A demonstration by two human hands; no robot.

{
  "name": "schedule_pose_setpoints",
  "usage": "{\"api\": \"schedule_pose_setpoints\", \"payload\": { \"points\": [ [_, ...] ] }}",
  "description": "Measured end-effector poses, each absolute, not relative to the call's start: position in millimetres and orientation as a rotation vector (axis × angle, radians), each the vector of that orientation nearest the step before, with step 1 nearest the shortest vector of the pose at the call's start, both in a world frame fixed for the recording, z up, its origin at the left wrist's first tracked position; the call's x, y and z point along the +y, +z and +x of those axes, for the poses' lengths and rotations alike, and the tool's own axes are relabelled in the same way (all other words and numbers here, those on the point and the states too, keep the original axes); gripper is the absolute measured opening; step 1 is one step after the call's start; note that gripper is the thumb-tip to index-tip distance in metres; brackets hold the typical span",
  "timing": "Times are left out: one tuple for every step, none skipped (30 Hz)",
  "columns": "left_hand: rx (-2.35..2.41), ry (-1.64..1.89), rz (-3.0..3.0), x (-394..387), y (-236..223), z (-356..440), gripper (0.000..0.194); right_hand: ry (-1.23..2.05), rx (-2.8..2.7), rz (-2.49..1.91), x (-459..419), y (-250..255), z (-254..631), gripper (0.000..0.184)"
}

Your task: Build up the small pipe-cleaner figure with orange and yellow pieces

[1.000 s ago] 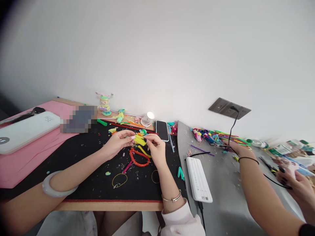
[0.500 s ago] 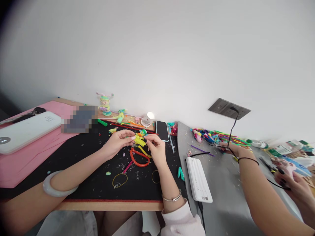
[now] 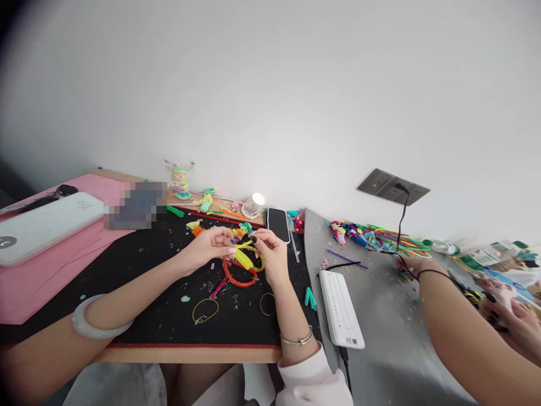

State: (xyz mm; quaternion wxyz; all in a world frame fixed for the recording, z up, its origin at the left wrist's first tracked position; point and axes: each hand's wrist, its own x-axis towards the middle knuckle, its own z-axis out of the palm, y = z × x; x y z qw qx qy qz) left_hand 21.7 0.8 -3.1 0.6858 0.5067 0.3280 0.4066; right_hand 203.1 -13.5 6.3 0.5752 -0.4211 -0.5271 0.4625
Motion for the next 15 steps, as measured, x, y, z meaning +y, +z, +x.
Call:
{"api": "schedule_pose_setpoints", "payload": {
  "points": [
    [0.711,0.881,1.146,-0.1,-2.6,22.1,0.035,1.114,-1.226,-0.978,-13.7,6.5,203.0,0.010],
    [0.690,0.850,1.155,-0.9,-2.1,22.3,0.037,1.142,-1.223,-0.972,-13.9,6.6,203.0,0.011],
    [0.676,0.820,1.160,-1.4,-1.3,22.4,0.038,1.164,-1.222,-0.968,-14.1,6.6,203.2,0.011],
    [0.671,0.798,1.163,-1.7,0.2,22.0,0.039,1.175,-1.222,-0.963,-14.2,6.6,203.6,0.012],
    [0.676,0.780,1.165,-1.4,2.3,20.8,0.040,1.172,-1.214,-0.959,-14.2,6.6,204.3,0.012],
    [0.687,0.768,1.171,-0.5,5.3,18.5,0.042,1.159,-1.197,-0.958,-13.9,6.4,205.2,0.013],
    [0.708,0.778,1.182,1.2,9.0,14.8,0.042,1.138,-1.173,-0.960,-13.3,6.2,206.5,0.013],
    [0.741,0.789,1.202,3.9,13.1,9.2,0.043,1.111,-1.138,-0.965,-12.5,5.9,208.0,0.013],
    [0.775,0.843,1.219,7.5,17.2,1.7,0.041,1.084,-1.097,-0.971,-11.5,5.5,209.6,0.014],
    [0.843,0.927,1.243,12.2,21.0,-8.0,0.039,1.058,-1.053,-0.979,-10.4,5.1,211.3,0.014],
    [0.955,1.042,1.273,18.0,24.1,-19.6,0.038,1.036,-1.011,-0.987,-9.2,4.7,212.9,0.015],
    [1.106,1.179,1.308,24.6,26.0,-32.9,0.038,1.019,-0.976,-0.996,-8.2,4.3,214.3,0.017],
    [1.307,1.317,1.345,31.8,26.7,-47.3,0.037,1.006,-0.949,-1.004,-7.3,4.0,215.5,0.019],
    [1.547,1.428,1.389,39.4,26.0,-62.0,0.036,0.997,-0.931,-1.011,-6.7,3.8,216.4,0.021],
    [1.776,1.472,1.455,47.0,24.3,-76.1,0.035,0.991,-0.922,-1.018,-6.4,3.7,217.0,0.023]
  ]
}}
